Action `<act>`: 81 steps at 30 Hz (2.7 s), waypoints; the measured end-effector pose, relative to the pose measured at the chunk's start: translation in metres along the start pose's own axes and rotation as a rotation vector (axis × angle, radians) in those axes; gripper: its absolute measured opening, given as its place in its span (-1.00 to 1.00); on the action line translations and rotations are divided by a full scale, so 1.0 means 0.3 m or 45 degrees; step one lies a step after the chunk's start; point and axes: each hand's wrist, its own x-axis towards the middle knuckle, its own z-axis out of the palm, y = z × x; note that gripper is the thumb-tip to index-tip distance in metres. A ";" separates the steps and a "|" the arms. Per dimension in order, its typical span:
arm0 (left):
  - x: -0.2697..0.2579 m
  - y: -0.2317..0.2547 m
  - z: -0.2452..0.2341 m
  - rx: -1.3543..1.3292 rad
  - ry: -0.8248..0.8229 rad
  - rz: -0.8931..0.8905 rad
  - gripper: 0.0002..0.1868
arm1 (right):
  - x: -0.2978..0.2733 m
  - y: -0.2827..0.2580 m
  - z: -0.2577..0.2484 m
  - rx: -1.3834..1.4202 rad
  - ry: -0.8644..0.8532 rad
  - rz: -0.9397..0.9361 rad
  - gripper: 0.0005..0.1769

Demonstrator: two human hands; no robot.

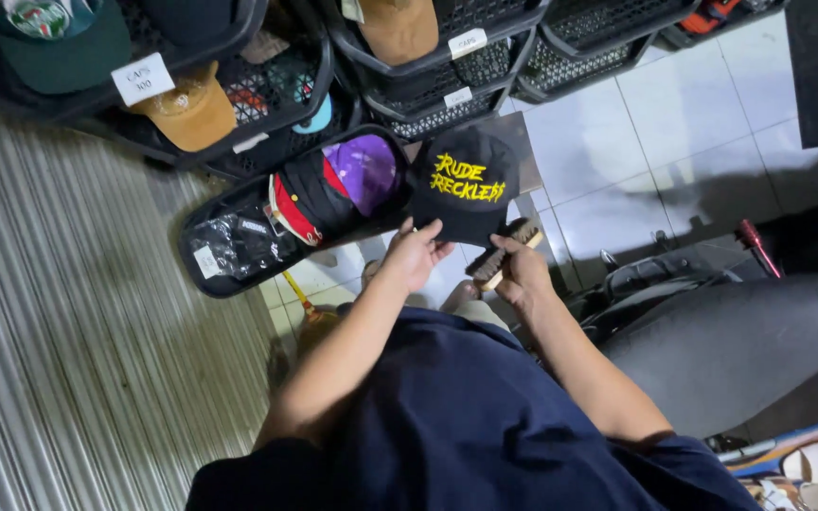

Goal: The person is cleaning dust and lint off various baseball caps using a hand brush, picking them from a storage rack and returning them after cleaning.

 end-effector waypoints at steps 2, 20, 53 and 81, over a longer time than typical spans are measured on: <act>0.013 0.002 -0.007 0.009 0.031 0.076 -0.09 | -0.014 0.000 0.005 -0.066 0.028 -0.003 -0.53; 0.254 0.354 -0.426 -0.148 0.310 0.175 -0.46 | -0.141 0.036 0.176 -0.098 0.176 -0.015 -0.67; 0.895 1.195 -0.716 -0.266 0.248 0.266 -0.58 | -0.022 0.314 0.286 0.106 0.474 -0.235 -0.65; 0.500 0.033 -0.181 0.414 0.003 -0.255 -0.62 | 0.380 0.066 0.153 -0.039 0.140 -0.329 -0.59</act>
